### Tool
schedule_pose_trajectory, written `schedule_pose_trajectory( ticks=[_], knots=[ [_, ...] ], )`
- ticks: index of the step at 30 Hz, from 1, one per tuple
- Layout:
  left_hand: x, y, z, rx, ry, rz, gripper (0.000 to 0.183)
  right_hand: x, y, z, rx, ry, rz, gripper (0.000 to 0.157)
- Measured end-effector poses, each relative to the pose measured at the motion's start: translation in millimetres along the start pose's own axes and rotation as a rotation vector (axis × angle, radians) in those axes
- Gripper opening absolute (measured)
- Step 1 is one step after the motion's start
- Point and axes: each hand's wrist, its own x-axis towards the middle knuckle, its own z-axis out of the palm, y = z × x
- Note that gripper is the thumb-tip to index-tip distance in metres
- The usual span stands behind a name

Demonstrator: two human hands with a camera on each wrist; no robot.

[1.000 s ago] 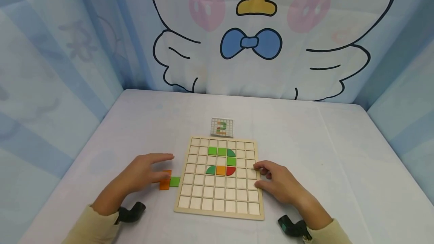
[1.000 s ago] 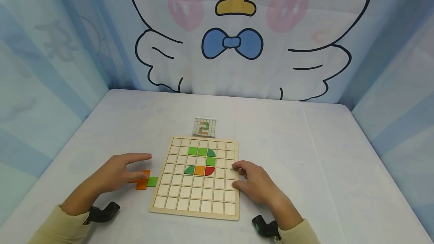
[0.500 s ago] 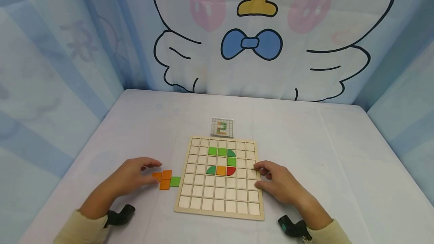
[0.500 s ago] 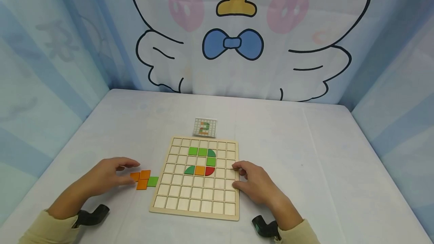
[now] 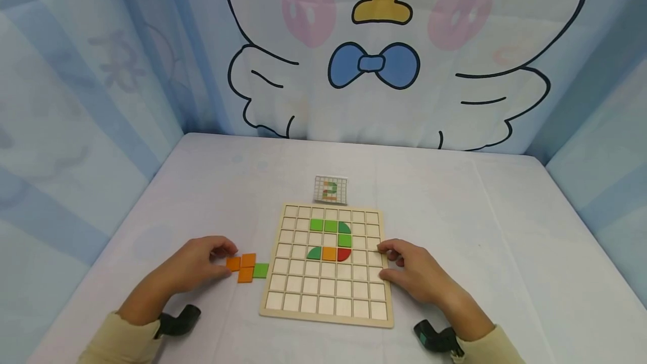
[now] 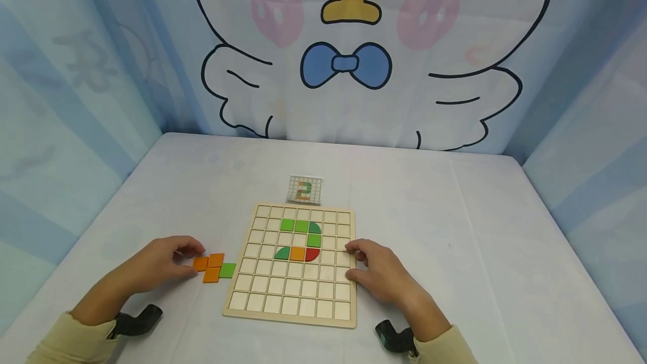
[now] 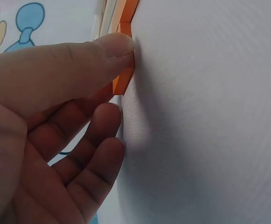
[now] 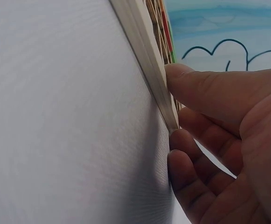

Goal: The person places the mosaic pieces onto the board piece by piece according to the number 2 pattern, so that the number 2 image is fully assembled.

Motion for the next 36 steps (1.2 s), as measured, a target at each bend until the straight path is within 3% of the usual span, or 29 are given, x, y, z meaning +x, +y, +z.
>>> schedule_pose_trajectory(
  ticks=[16, 23, 36],
  knots=[
    [3.4, 1.9, 1.9, 0.037, 0.006, -0.032, 0.024, 0, -1, 0.0, -0.01, 0.003, -0.002, 0.04],
    [3.7, 3.0, 2.7, 0.076, 0.056, -0.054, 0.027, 0, -2, -0.1, -0.008, -0.001, 0.019, 0.041],
    [9.5, 16.4, 2.9, 0.032, 0.075, -0.021, 0.025, 0, -3, 0.3, -0.001, -0.006, 0.028, 0.041]
  ],
)
